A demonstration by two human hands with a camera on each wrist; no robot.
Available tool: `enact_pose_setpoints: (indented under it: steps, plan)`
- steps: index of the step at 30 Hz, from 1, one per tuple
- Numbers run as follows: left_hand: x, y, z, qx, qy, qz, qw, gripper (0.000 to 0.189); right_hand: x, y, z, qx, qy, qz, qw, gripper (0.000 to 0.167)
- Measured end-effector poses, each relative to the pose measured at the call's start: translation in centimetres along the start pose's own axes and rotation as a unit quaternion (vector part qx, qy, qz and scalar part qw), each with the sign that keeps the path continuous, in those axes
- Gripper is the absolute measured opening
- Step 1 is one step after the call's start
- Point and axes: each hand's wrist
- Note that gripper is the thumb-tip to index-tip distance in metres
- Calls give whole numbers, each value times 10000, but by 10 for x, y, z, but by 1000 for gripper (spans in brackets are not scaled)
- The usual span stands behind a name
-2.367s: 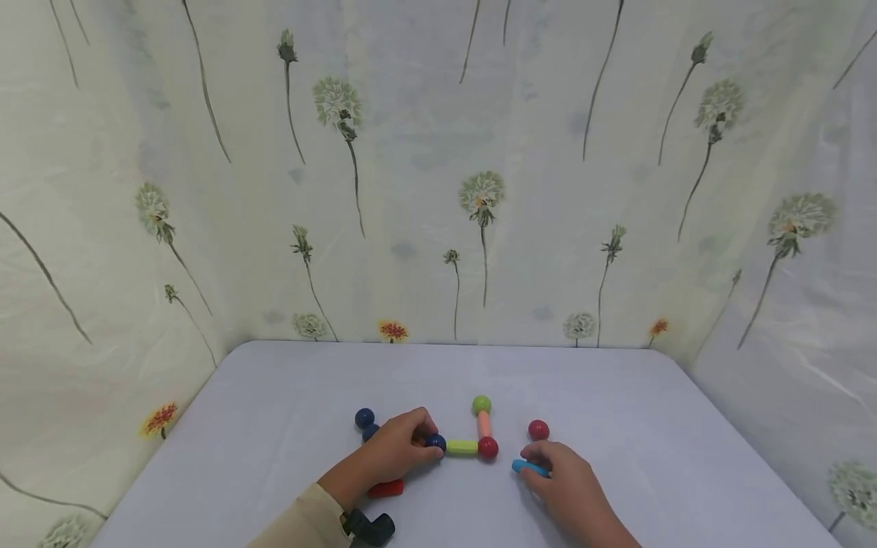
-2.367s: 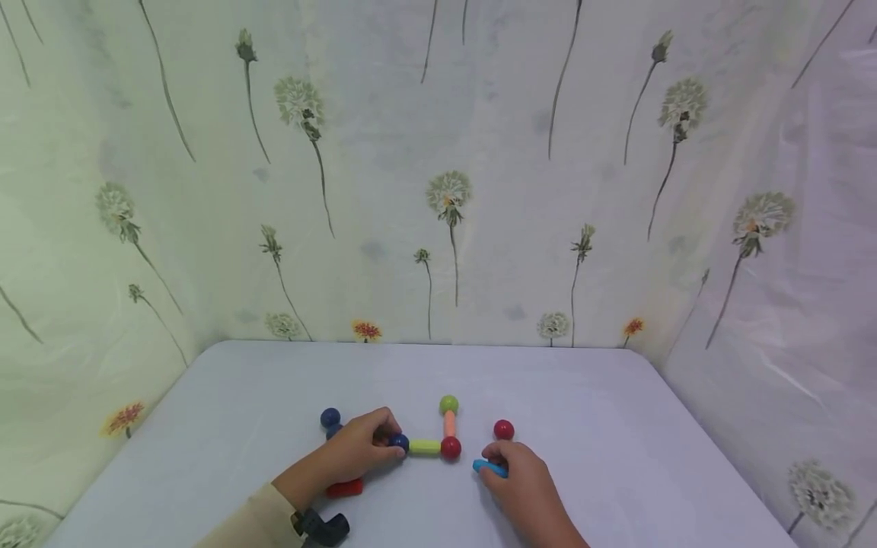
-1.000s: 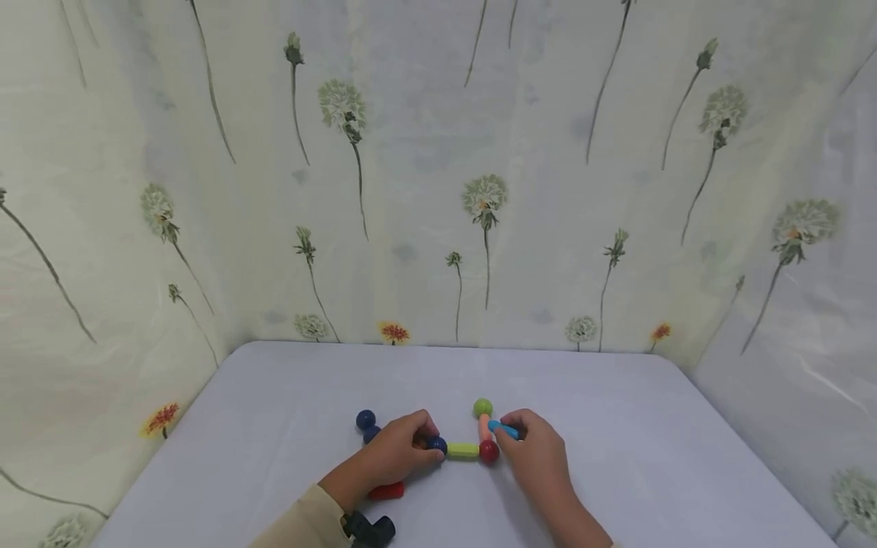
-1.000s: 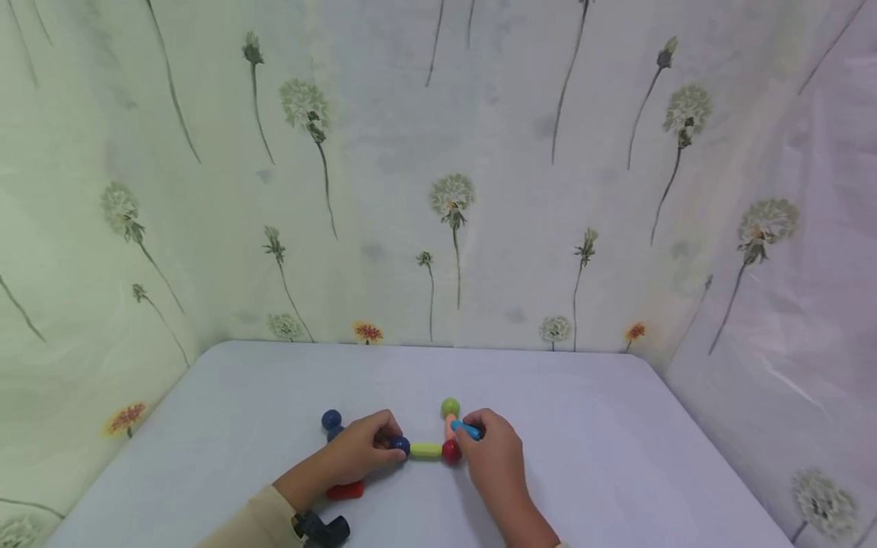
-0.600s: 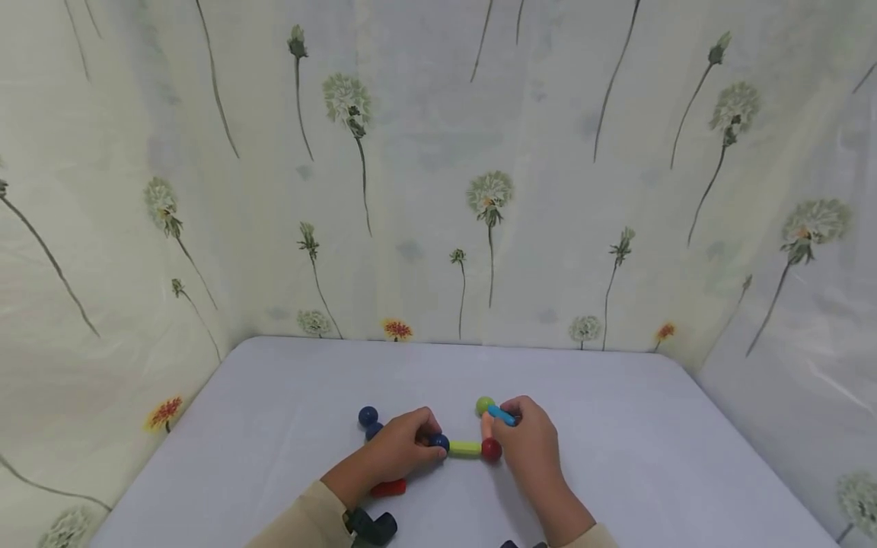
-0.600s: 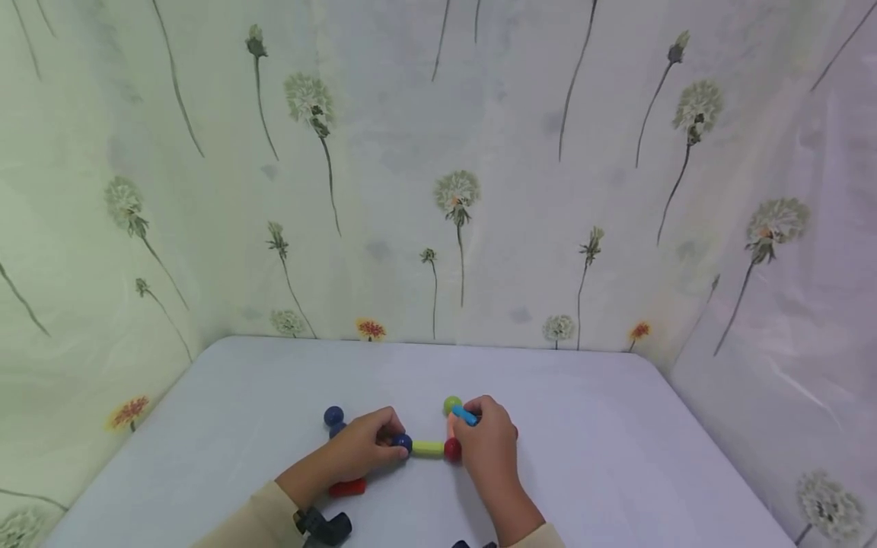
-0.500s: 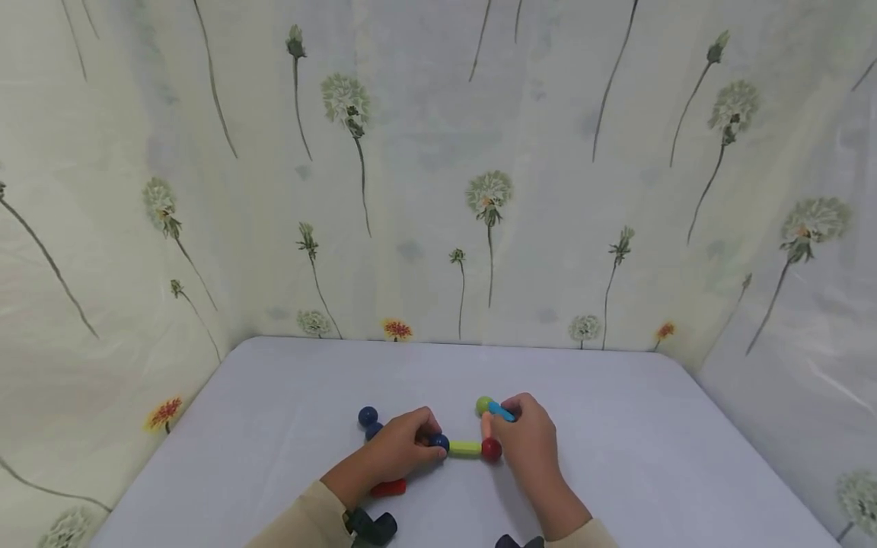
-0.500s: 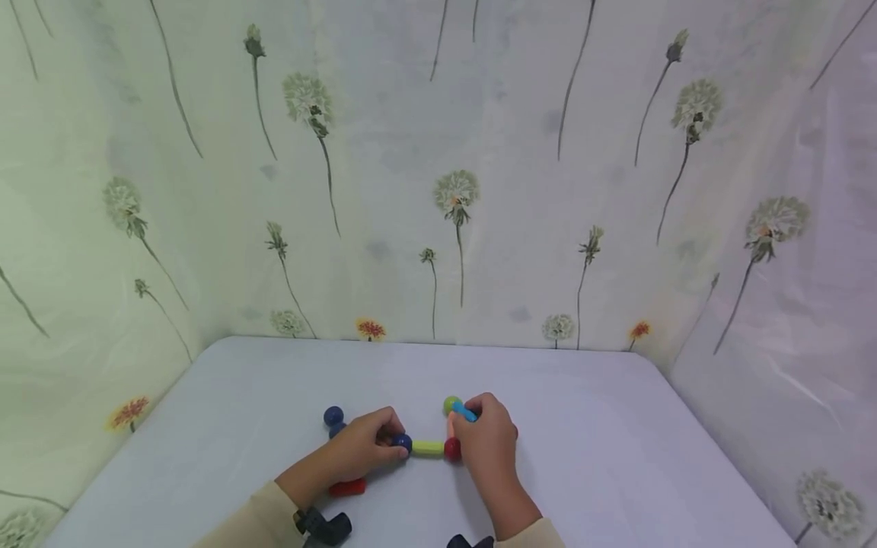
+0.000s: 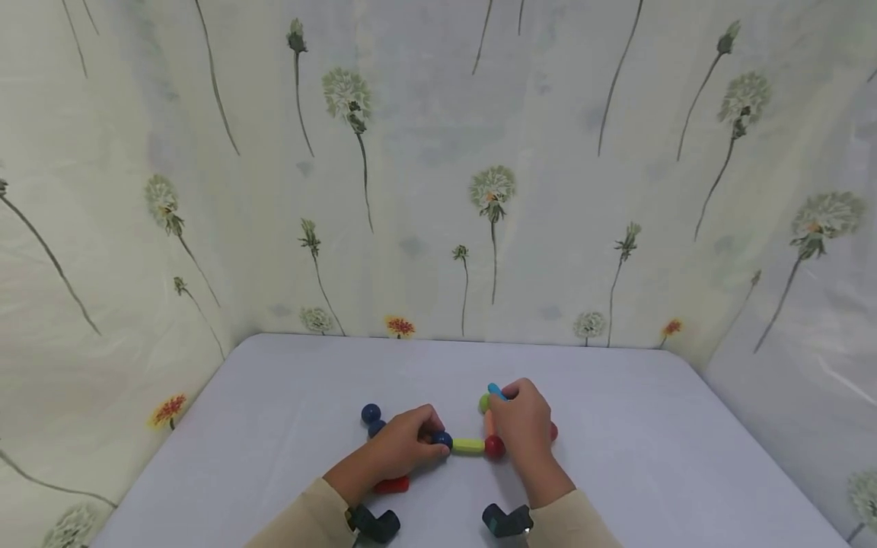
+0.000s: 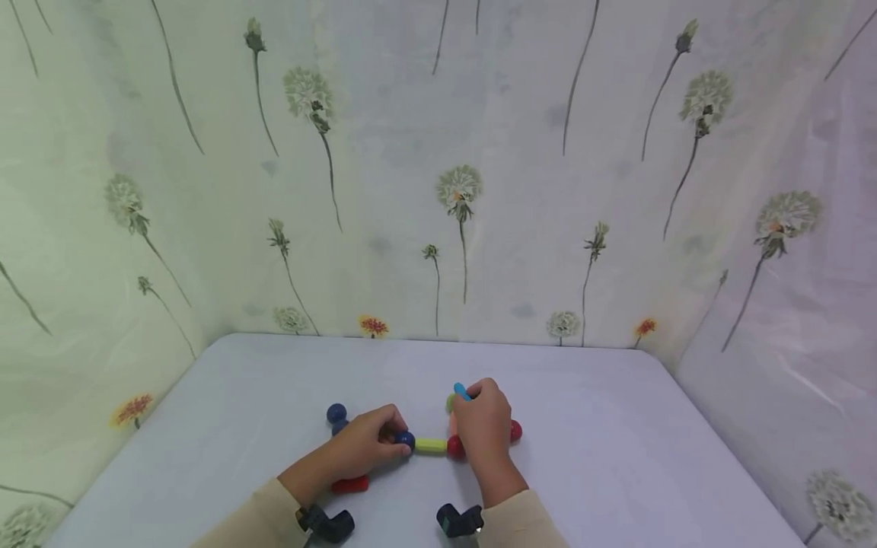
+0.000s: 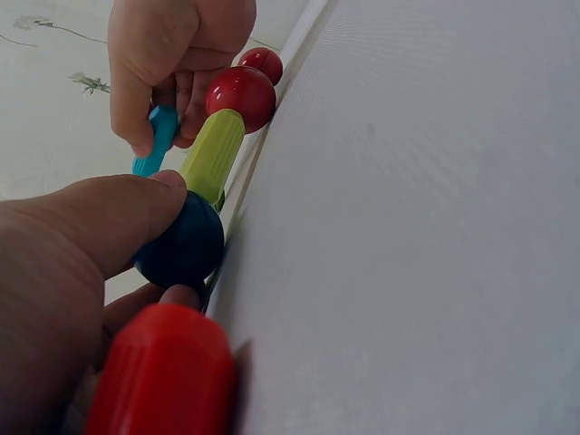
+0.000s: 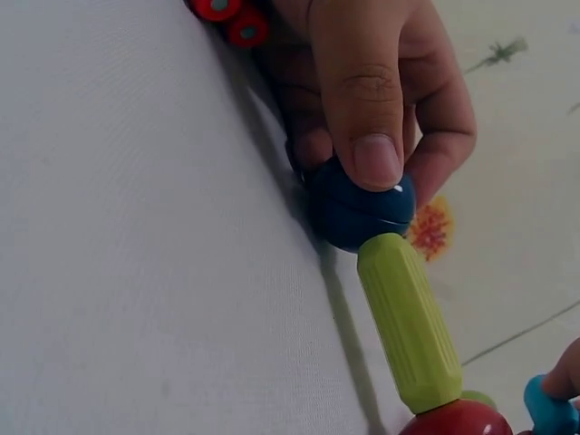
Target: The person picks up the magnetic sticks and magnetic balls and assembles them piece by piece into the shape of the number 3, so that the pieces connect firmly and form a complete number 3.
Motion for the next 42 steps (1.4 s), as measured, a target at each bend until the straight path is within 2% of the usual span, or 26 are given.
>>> enact_pose_setpoints:
  steps: [24, 34, 42]
  plan:
    - [-1, -4, -1, -33, 134, 2, 9999, 26, -26, 41, -11, -980, 367, 500, 9932, 23]
    - [-1, -1, 1, -16, 62, 5, 10000, 27, -33, 44, -11, -1062, 700, 231, 9916, 27]
    - [0, 0, -1, -43, 51, 8, 10000, 27, -37, 48, -3, -1051, 1254, 32, 9865, 34]
Point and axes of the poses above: each hand's wrist, its own x-axis away from the middle knuckle, its own y-axis out of the palm, z = x × y, and after that the axes turned 6 degrees about z, right-handed
